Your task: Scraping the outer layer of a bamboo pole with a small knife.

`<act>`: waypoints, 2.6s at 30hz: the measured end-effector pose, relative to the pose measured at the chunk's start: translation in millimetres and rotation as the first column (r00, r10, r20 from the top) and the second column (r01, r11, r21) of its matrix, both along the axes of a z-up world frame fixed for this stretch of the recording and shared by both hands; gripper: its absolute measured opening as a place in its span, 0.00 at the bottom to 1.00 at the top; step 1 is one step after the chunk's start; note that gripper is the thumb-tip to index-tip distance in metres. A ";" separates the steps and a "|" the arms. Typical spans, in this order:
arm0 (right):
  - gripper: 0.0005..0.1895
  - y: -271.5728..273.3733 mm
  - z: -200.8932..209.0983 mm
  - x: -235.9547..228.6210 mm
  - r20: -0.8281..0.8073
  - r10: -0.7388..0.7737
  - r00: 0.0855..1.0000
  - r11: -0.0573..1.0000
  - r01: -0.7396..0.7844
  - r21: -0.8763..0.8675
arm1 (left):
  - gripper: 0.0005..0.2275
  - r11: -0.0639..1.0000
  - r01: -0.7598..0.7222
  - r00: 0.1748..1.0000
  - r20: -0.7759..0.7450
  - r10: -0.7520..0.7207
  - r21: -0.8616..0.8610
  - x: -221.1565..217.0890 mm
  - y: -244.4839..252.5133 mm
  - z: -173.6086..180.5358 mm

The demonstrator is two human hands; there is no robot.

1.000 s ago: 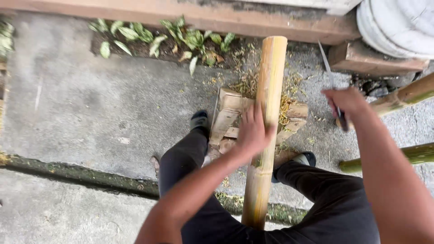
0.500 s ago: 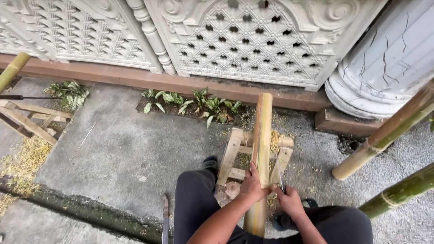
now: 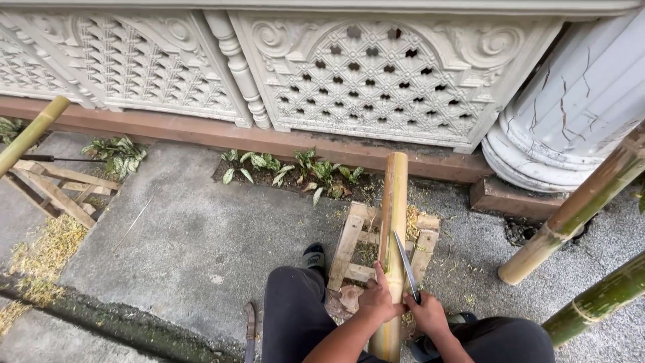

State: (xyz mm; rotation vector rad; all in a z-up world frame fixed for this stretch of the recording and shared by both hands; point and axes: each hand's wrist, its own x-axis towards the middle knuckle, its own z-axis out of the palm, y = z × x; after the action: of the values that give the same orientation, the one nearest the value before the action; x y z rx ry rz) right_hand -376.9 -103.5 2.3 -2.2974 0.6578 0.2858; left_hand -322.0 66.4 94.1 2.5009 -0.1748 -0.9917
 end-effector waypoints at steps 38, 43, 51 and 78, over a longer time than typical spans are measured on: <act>0.31 -1.7 -27.0 7.9 -0.124 0.018 0.992 1.000 -0.018 0.002 | 0.64 0.999 -0.004 1.000 -0.026 0.003 -0.041 5.1 3.7 -13.4; 0.31 -5.1 -26.9 17.1 -0.113 0.012 0.994 1.000 -0.010 0.012 | 0.65 0.987 -0.049 0.999 -0.022 0.046 -0.151 7.2 4.2 -24.6; 0.29 -4.0 -20.7 7.2 -0.119 -0.067 0.991 0.995 0.058 -0.078 | 0.67 0.971 -0.074 0.997 -0.003 0.075 -0.225 -5.0 10.6 -24.0; 0.24 0.7 12.8 16.8 -0.065 -0.074 0.995 0.997 0.072 -0.030 | 0.54 0.943 -0.159 0.960 0.178 0.217 -0.293 -5.8 10.3 -28.1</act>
State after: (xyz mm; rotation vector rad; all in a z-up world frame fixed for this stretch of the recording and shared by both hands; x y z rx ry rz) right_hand -360.1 -102.8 15.2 -2.2930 0.7821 0.3212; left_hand -327.8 76.6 66.0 2.3071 -0.1236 -0.5829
